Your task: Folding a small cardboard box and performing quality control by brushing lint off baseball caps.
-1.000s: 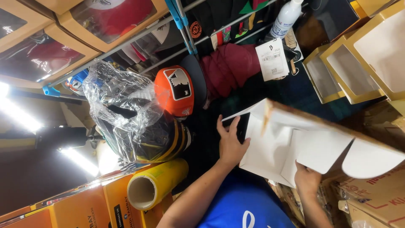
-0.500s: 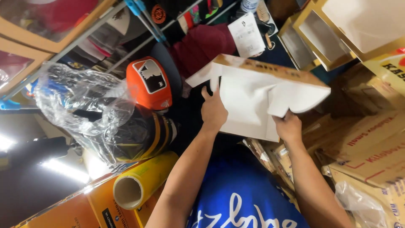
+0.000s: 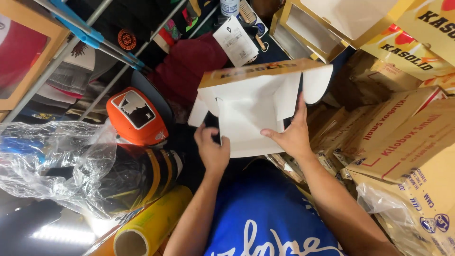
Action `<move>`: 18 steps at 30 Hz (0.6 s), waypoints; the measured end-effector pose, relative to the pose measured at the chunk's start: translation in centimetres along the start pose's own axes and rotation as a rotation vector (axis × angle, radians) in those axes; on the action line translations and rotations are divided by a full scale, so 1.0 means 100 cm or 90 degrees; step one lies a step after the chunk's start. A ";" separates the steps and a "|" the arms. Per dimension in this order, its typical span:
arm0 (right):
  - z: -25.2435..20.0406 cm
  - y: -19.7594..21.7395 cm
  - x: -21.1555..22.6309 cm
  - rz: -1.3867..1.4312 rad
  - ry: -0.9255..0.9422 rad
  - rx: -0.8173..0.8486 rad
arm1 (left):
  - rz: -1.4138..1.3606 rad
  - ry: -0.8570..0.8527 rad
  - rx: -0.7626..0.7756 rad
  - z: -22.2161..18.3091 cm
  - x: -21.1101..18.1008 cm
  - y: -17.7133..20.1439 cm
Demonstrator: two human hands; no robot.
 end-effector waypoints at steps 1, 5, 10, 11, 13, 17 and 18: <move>-0.001 0.000 0.000 0.022 0.062 -0.029 | -0.106 0.011 -0.133 -0.010 0.017 -0.004; 0.015 -0.013 -0.049 -0.078 0.168 -0.162 | -0.415 0.305 -0.251 -0.006 0.044 -0.003; 0.014 -0.005 -0.078 -0.089 0.246 -0.062 | -0.267 -0.131 0.074 0.010 0.021 0.025; 0.018 -0.010 -0.080 -0.088 0.251 -0.061 | -0.268 -0.133 0.070 0.005 0.001 0.032; 0.026 -0.019 -0.084 -0.095 0.274 -0.065 | -0.145 -0.137 0.039 -0.006 -0.040 0.045; 0.010 -0.014 -0.118 -0.106 0.301 -0.072 | -0.191 -0.059 0.015 -0.005 -0.025 0.032; 0.013 -0.015 -0.123 -0.113 0.314 -0.076 | -0.245 -0.028 0.027 -0.005 -0.032 0.033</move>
Point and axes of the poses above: each hand's wrist, its own z-axis towards the middle knuckle, its own y-axis out of the back of the hand, x = y × z, the point moved 1 cm from there along z, towards the middle knuckle, and after that the axes turned 2 degrees about z, right-handed, at the moved point
